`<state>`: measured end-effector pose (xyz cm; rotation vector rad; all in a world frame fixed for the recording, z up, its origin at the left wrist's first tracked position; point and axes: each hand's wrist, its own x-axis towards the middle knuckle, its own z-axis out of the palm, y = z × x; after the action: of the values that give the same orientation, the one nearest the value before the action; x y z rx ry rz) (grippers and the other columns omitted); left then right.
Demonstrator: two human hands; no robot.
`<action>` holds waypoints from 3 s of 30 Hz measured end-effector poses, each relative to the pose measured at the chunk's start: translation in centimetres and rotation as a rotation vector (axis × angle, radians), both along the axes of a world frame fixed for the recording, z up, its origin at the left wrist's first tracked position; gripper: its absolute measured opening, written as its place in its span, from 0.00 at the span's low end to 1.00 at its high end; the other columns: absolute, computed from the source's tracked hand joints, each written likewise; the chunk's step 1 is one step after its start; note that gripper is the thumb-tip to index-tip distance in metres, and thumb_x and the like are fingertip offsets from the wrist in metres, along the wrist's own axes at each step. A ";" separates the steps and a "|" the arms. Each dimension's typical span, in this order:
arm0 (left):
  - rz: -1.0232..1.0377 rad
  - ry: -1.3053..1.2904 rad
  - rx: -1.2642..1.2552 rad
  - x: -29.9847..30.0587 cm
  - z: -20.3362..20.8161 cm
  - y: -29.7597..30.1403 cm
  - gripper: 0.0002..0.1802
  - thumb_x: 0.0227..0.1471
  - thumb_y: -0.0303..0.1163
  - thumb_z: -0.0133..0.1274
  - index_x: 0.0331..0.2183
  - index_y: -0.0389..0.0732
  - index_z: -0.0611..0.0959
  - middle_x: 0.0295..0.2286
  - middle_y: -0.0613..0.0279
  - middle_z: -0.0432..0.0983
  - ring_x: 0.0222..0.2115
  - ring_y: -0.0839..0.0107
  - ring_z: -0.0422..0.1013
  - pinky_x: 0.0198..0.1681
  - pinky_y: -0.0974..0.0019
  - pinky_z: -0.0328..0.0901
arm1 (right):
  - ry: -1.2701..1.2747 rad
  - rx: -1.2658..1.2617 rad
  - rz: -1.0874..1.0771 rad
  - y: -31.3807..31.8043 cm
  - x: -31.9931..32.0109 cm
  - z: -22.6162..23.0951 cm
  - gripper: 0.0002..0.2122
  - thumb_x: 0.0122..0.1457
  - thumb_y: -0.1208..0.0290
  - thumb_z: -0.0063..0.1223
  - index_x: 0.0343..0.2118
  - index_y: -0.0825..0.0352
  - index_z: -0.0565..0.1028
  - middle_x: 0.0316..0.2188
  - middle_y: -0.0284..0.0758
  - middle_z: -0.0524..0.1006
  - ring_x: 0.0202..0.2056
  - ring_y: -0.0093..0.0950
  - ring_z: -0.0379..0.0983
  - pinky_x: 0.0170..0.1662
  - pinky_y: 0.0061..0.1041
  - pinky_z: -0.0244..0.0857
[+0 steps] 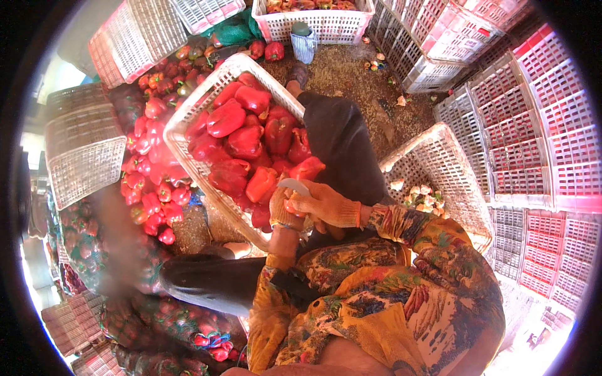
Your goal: The person sorts red bell peppers by hand, taking them from a large pile on the ground and placing them into a white plastic crate.
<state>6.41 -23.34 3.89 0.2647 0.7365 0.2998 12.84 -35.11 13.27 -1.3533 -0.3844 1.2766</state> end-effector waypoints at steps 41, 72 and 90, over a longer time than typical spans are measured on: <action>-0.338 0.777 2.257 3.5 -1.2 5.1 0.23 0.46 0.38 0.61 0.46 0.47 0.78 0.45 0.61 0.74 0.42 0.54 0.73 0.36 0.51 0.71 | -0.531 -0.450 -0.962 -8.2 3.8 7.9 0.12 0.63 0.61 0.55 0.40 0.64 0.78 0.24 0.28 0.77 0.16 0.15 0.66 0.16 0.19 0.60; -0.404 1.264 1.766 11.3 -13.4 68.1 0.70 0.32 0.48 0.72 0.68 0.37 0.48 0.65 0.42 0.52 0.64 0.45 0.55 0.64 0.54 0.59 | -0.689 -0.689 -0.104 13.3 3.2 -14.5 0.11 0.62 0.63 0.53 0.41 0.64 0.80 0.27 0.47 0.80 0.31 0.46 0.80 0.34 0.40 0.71; 0.771 0.335 0.863 -8.3 -7.1 37.2 0.30 0.55 0.42 0.58 0.56 0.42 0.72 0.48 0.59 0.72 0.46 0.61 0.72 0.50 0.53 0.69 | -1.100 -0.421 -0.196 14.1 2.2 -11.0 0.11 0.67 0.62 0.48 0.39 0.65 0.77 0.26 0.46 0.79 0.29 0.49 0.77 0.31 0.44 0.68</action>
<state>-1.85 13.89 -3.17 0.8603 0.9912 1.3403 15.03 -21.02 2.30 -2.3335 -0.7198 0.3418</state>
